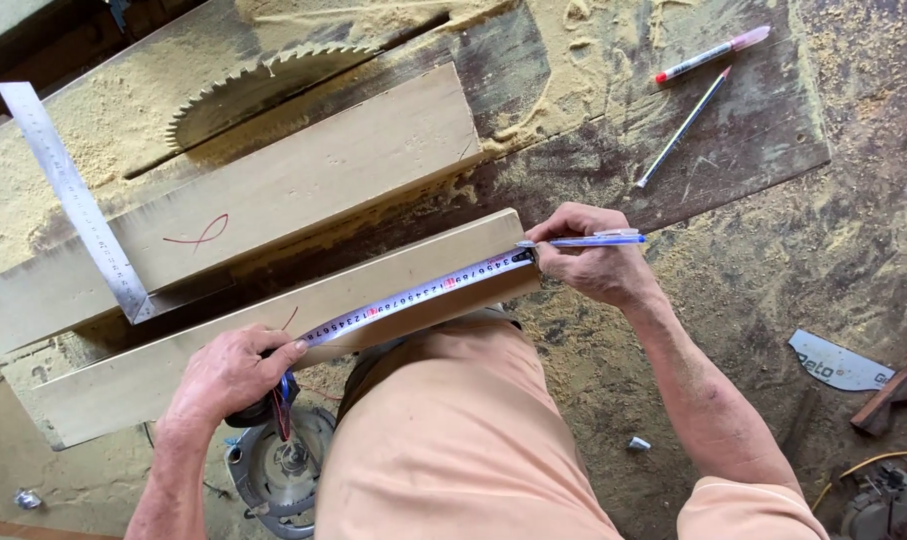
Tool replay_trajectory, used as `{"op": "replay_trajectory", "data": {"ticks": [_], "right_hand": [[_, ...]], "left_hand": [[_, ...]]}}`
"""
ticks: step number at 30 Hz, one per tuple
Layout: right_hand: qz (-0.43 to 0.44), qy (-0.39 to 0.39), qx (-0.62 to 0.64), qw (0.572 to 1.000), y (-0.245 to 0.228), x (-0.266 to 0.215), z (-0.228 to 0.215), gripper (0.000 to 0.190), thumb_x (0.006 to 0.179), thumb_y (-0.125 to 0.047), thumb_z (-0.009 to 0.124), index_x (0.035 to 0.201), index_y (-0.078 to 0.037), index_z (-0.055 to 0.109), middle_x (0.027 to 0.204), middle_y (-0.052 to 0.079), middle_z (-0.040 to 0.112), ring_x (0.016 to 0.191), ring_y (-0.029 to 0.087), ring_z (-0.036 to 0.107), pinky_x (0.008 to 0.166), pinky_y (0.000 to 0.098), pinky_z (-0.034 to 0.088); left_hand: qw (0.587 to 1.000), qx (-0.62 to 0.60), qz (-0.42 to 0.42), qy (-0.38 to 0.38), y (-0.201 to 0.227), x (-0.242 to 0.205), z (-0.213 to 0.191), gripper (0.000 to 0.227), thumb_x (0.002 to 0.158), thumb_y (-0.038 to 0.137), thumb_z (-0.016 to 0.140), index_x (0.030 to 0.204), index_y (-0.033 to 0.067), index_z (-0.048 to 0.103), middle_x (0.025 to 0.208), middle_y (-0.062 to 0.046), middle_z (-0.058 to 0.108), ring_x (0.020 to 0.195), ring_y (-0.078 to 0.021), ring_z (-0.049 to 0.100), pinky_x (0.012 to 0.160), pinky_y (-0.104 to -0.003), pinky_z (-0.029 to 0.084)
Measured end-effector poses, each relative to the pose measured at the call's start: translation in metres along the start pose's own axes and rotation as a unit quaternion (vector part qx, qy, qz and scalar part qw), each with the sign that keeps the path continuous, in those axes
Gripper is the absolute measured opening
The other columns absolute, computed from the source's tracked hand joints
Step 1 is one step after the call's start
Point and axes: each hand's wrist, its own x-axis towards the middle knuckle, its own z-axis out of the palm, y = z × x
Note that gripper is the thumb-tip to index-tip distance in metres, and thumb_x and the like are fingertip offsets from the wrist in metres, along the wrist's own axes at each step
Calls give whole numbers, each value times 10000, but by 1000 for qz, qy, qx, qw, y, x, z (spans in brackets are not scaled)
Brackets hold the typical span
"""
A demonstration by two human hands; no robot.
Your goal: Measuring and marking wooden boards using a tape measure, square, and marker on a table saw surface.
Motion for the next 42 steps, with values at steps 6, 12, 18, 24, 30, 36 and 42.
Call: {"op": "replay_trajectory", "data": {"ticks": [6,12,18,24,30,36,42], "right_hand": [[12,0,2,1000,1,1,2,159,762,50,721,882,-39,777,841,149,732,757,121,622,624,255,561],[38,4,6,999,-1,0,2,161,771,46,714,894,-36,778,862,154,745,769,117,623,646,255,569],[41,7,14,999,4,-1,3,141,782,30,721,898,-32,773,860,154,751,784,116,622,671,260,570],[-146,110,46,982,-15,-12,32,166,1027,-65,638,1129,-5,754,1009,175,780,968,198,727,938,330,575],[-110,-108,127,980,-43,-49,140,402,1027,-352,549,1297,-91,693,1176,148,776,1271,348,631,1095,530,457],[-206,-25,-31,978,-29,-1,215,359,885,-43,728,1216,-178,746,1163,68,756,1206,280,676,1078,436,489],[-359,-92,-123,921,-21,50,370,307,828,-208,824,1090,-113,696,1020,122,740,1024,344,707,934,479,550]], "left_hand": [[1000,-8,1,6,2,-3,-1,423,905,621,537,1029,339,827,1246,73,756,1292,-276,628,1139,-462,476],[1000,-4,0,5,1,-2,0,413,902,617,545,1034,341,822,1227,72,758,1289,-269,628,1134,-456,484],[1000,-7,-3,5,1,-3,-1,401,896,608,544,1012,347,826,1232,73,753,1289,-267,625,1136,-458,483],[949,-248,195,7,-38,19,44,200,898,305,710,887,160,847,896,-103,806,958,-230,768,947,-431,567],[877,-372,299,45,-17,-10,57,419,890,211,731,1308,213,713,819,-92,765,856,-209,754,835,-420,597],[844,-413,132,316,-122,-2,43,440,996,335,609,1436,330,599,871,-51,721,899,-197,666,974,-423,518],[877,-336,-71,336,-224,54,57,369,997,627,576,1263,381,649,974,-100,761,1057,-371,693,975,-502,512]]}}
